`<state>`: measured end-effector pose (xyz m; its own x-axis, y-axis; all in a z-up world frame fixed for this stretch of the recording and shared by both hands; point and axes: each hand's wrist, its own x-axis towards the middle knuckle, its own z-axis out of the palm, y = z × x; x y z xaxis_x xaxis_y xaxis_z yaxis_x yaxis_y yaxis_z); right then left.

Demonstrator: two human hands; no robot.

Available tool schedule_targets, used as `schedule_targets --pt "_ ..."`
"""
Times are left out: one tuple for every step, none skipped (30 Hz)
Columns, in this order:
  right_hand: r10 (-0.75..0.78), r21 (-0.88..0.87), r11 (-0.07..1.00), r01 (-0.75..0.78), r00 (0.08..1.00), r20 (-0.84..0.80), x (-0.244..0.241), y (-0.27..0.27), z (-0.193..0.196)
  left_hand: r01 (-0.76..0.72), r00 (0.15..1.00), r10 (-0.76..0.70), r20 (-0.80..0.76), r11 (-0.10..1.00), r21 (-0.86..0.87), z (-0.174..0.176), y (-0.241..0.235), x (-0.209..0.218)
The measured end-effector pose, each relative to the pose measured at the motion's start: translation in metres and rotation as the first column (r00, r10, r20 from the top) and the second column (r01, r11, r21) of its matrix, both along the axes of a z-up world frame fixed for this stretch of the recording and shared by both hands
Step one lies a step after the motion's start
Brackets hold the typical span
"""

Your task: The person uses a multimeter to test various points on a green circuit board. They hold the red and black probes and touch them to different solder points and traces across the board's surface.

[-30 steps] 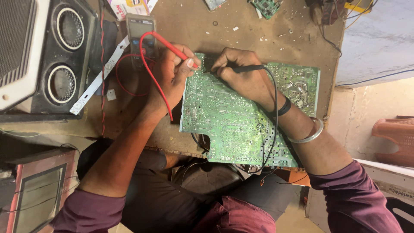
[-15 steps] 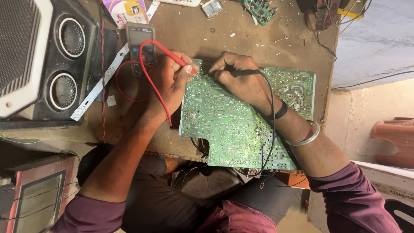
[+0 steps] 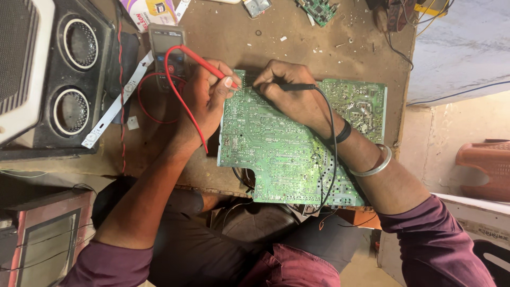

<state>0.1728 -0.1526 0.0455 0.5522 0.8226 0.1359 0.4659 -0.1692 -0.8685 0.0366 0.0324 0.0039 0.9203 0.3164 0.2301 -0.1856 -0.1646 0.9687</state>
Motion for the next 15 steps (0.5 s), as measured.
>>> schedule_targets --pt "0.005 0.008 1.0 -0.005 1.0 0.005 0.0004 0.0006 -0.0004 0.0 1.0 0.0 0.001 1.0 0.006 0.0005 0.0002 0.0002" --pt "0.009 0.016 1.0 -0.009 1.0 0.01 0.0008 0.001 -0.0007 -0.001 1.0 0.001 0.001 1.0 0.013 0.001 0.0005 0.0003" --pt "0.018 0.018 1.0 -0.018 1.0 0.001 0.0012 0.0008 -0.0011 -0.001 1.0 0.001 0.001 1.0 0.019 0.0011 0.0003 0.0" --pt "0.027 0.02 0.999 -0.027 1.0 -0.008 0.0016 0.0006 -0.0014 -0.008 1.0 0.008 -0.007 1.0 0.015 0.0011 0.0 -0.0003" --pt "0.037 0.023 0.999 -0.036 0.999 -0.016 0.0021 0.0006 -0.0015 -0.015 1.0 0.015 -0.015 1.0 0.012 0.0011 0.0001 -0.0004" --pt "0.038 0.024 0.999 -0.038 0.999 -0.015 0.0025 0.0005 -0.0014 -0.021 0.999 0.022 -0.023 1.0 0.01 0.001 0.0001 -0.0005" --pt "0.041 0.025 0.999 -0.041 0.999 -0.015 0.0026 0.0002 -0.0015 -0.016 1.0 0.016 -0.001 1.0 -0.009 0.0004 0.0 -0.0005" --pt "0.044 0.025 0.999 -0.044 0.999 -0.015 0.0025 0.0 -0.0015 -0.01 1.0 0.011 0.022 1.0 -0.028 -0.0004 0.0001 -0.0003" --pt "0.047 0.03 0.998 -0.047 0.999 -0.015 0.0027 0.0002 -0.0012 -0.006 0.999 0.008 0.045 0.999 -0.046 -0.0012 0.0003 0.0" --pt "0.05 0.035 0.998 -0.05 0.999 -0.015 0.0027 0.0004 -0.0007 -0.007 0.999 0.01 0.041 0.997 -0.076 -0.0021 0.0004 0.0002" --pt "0.053 0.041 0.998 -0.052 0.998 -0.016 0.0023 0.0008 -0.0002 -0.008 0.999 0.012 0.036 0.994 -0.105 -0.003 0.0006 0.0003" --pt "0.049 0.036 0.998 -0.049 0.999 -0.016 0.0021 0.0011 0.0005 -0.009 0.999 0.013 0.03 0.991 -0.133 -0.0039 0.0007 0.0004" --pt "0.045 0.03 0.999 -0.044 0.999 -0.016 0.0017 0.0014 0.0011 -0.022 0.999 0.025 0.023 0.989 -0.146 -0.0045 0.0006 0.0008" --pt "0.04 0.025 0.999 -0.039 0.999 -0.017 0.0014 0.0017 0.0016 -0.034 0.999 0.037 0.015 0.987 -0.158 -0.0049 0.0005 0.0006" --pt "0.043 0.036 0.998 -0.042 0.999 -0.013 0.0011 0.0013 0.0019 -0.045 0.999 0.047 0.008 0.984 -0.171 -0.0051 -0.0003 0.0006"
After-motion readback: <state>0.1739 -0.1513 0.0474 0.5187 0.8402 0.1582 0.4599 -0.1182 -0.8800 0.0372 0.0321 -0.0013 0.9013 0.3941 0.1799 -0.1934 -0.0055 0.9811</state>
